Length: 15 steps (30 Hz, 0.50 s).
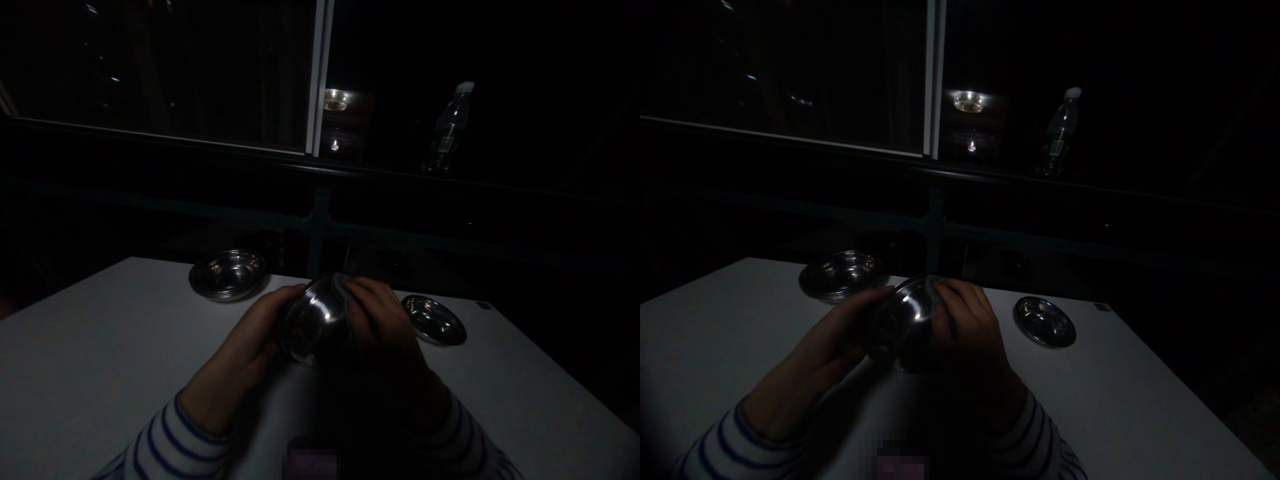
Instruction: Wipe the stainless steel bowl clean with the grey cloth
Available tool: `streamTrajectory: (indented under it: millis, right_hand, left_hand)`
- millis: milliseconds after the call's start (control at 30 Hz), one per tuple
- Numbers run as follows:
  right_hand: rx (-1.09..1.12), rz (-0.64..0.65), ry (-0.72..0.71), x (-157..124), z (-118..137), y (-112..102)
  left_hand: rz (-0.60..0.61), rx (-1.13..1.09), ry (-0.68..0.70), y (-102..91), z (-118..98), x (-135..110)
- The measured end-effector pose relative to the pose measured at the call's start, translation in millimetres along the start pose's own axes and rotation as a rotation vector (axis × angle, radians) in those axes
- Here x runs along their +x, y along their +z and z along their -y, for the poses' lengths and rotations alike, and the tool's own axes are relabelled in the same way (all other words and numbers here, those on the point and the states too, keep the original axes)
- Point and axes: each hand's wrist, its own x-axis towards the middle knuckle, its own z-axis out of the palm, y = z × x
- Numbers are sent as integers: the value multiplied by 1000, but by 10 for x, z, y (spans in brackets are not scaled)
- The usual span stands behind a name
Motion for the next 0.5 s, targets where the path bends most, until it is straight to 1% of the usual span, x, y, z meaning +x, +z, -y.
streamTrajectory:
  millis: [67, 167, 233, 333, 433, 500]
  right_hand:
    - [-5, 27, -53, -12, 28, 36]
    - [-85, 70, -151, -54, 114, 117]
    - [-146, 82, -227, -87, 191, 165]
    - [-162, 108, -323, -118, 281, 189]
    - [-141, 70, -298, -108, 269, 158]
    - [-118, 17, -215, -81, 193, 121]
  left_hand:
    - [-91, -24, -3, 26, 12, 9]
    - [-204, 3, 8, 26, 46, 33]
    - [-232, 19, 26, 11, 69, 49]
    - [-222, 45, 70, -7, 89, 62]
    - [-234, 106, 113, -24, 87, 64]
    - [-257, 131, 144, -39, 79, 64]
